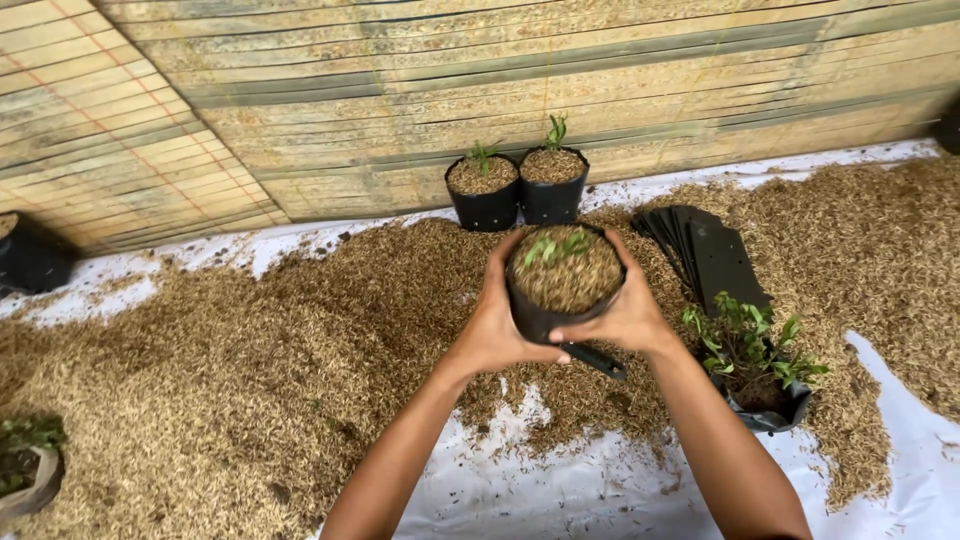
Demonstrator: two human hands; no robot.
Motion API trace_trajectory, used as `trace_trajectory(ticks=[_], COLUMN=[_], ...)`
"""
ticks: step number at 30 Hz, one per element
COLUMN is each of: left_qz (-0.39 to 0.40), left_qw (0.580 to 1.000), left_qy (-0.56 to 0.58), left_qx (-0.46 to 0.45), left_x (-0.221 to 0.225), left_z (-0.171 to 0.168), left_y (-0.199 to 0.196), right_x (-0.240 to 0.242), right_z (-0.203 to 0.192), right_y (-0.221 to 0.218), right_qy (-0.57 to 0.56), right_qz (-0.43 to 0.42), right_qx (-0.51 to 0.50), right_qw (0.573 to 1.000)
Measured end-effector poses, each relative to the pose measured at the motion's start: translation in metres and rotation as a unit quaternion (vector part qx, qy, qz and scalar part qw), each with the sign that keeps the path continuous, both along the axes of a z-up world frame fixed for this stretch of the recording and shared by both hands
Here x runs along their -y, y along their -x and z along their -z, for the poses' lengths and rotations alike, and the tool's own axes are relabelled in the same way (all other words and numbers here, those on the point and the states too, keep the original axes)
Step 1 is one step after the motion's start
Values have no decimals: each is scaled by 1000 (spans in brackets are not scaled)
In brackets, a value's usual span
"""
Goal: Filling a black plastic polybag with a soil and rice husk mixture using a hand trowel and packing it down.
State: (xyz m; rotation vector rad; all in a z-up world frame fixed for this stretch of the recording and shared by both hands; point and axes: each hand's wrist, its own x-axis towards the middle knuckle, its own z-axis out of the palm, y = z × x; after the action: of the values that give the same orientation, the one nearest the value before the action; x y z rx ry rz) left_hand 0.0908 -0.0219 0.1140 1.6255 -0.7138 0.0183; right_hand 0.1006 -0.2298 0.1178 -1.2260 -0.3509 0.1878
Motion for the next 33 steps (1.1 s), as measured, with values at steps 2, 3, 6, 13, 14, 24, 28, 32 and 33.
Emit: trace_trajectory(ticks=[2, 3, 6, 13, 14, 24, 28, 32, 33], left_qz=[1, -2, -18, -28, -27, -24, -20, -20, -20], left_qw=[1000, 1000, 999, 998, 998, 998, 998, 997, 995], left_qy=[-9, -18, -19, -58, -54, -50, -54, -78, -90], left_qx=[-10, -21, -35, -27, -23, -3, 5, -18, -29], left_x=[1, 1, 0, -12, -13, -19, -21, -28, -29], left_z=[1, 2, 17, 41, 43, 46, 44, 51, 56], left_y=[-20, -31, -36, -31, -31, -28, -25, -29, -31], right_x=[8, 11, 36, 70, 72, 126, 118, 115, 117], right_z=[6, 10, 13, 32, 38, 116, 124, 102, 99], right_y=[-19, -28, -57, -130, -139, -228, -224, -211, -209], right_qy=[46, 92, 161, 159, 167, -155, 214, 277, 268], right_qz=[61, 118, 275, 356, 363, 198, 359, 317, 300], right_qx=[79, 156, 221, 272, 255, 12, 145, 43, 32], right_qw=[994, 976, 922, 880, 880, 968, 897, 906, 915])
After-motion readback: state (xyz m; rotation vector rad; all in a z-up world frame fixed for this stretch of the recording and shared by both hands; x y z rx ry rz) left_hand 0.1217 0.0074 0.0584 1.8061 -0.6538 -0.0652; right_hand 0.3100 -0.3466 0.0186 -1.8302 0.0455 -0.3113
